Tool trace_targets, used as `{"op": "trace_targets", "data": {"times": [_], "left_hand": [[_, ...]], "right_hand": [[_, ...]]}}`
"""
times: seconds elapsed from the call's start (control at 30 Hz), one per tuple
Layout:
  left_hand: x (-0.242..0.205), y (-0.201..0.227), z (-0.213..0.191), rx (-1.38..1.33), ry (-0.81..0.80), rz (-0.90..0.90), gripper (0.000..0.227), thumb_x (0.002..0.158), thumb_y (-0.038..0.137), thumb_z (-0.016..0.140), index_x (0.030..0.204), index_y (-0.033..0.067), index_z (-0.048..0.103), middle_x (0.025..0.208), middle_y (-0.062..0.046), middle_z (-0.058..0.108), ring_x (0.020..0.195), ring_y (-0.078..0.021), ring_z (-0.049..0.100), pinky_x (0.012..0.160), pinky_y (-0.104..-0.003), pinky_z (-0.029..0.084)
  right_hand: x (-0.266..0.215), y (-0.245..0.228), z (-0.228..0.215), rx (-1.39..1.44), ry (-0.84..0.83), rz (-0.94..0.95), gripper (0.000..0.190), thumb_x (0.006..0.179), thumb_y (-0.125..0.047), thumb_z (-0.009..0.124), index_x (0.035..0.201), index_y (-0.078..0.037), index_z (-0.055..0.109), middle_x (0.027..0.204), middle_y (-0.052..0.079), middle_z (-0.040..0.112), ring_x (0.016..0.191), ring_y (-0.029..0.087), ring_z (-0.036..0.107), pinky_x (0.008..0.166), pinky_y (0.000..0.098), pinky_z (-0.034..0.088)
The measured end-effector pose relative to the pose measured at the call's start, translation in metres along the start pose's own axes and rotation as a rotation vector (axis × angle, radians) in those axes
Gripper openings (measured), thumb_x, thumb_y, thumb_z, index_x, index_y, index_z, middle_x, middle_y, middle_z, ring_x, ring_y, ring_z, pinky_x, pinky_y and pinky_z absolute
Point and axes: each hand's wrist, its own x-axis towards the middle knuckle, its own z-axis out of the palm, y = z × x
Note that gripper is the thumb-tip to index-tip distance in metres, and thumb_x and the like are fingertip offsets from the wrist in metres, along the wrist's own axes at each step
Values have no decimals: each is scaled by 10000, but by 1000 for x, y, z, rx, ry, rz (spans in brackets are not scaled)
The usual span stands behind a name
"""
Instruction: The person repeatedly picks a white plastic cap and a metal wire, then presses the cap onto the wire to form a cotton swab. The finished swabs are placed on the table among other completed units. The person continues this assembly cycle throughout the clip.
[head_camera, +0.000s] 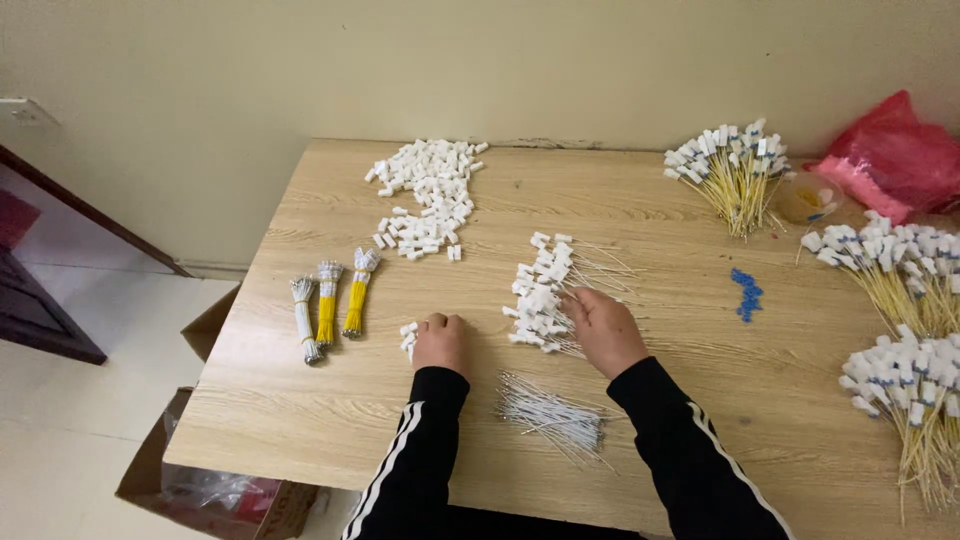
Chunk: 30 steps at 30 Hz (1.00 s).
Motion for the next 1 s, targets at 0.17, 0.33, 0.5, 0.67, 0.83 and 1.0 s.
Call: {"op": "trace_targets", "data": {"times": [0.17, 0.33, 0.5, 0.67, 0.83, 1.0], "left_hand": [[2, 31, -36, -254, -1, -109, 248, 868, 213, 656, 1115, 222, 672, 1005, -27, 600, 857, -246, 687, 665, -336, 616], [-23, 99, -145, -1326, 6, -207, 271, 904, 48, 598, 1149, 101, 700, 1014, -81, 548, 698, -201, 664, 585, -262, 605], [-34, 127, -169, -1679, -95, -168, 235, 870, 56, 693, 1097, -5, 705, 908, -155, 690, 751, -182, 679, 683, -279, 629], [-35, 127, -153, -1752, -108, -180, 226, 856, 65, 728, 1050, -48, 699, 877, -204, 702, 742, -217, 699, 673, -323, 638], [-38, 128, -158, -1736, -101, -166, 207, 877, 106, 715, 1003, -55, 684, 726, -154, 662, 634, -174, 669, 618, -281, 627], [-39, 131, -156, -1735, -63, -147, 186, 904, 126, 686, 968, -48, 670, 700, -155, 645, 615, -180, 660, 598, -289, 614]], "right_hand": [[-12, -18, -16, 190, -5, 74, 224, 994, -277, 463, 1106, -105, 553, 696, 136, 665, 739, 342, 652, 714, 472, 478], [-30, -37, -23, 336, -24, 52, 197, 955, -265, 589, 946, -75, 639, 648, 72, 648, 677, 175, 585, 693, 342, 493], [-38, -35, -24, 448, -28, -24, 224, 952, -222, 604, 911, -25, 701, 619, 66, 600, 649, 147, 509, 626, 300, 458], [-50, -55, -36, 363, -28, -20, 203, 936, -219, 622, 971, -62, 746, 630, 68, 652, 658, 129, 541, 654, 303, 491], [-52, -56, -36, 371, -44, -32, 193, 929, -207, 625, 919, -55, 744, 606, 68, 638, 615, 134, 531, 609, 292, 480], [-53, -56, -36, 505, 49, -1, 256, 973, -236, 569, 847, -62, 709, 544, 59, 613, 555, 129, 518, 575, 262, 449]]}}
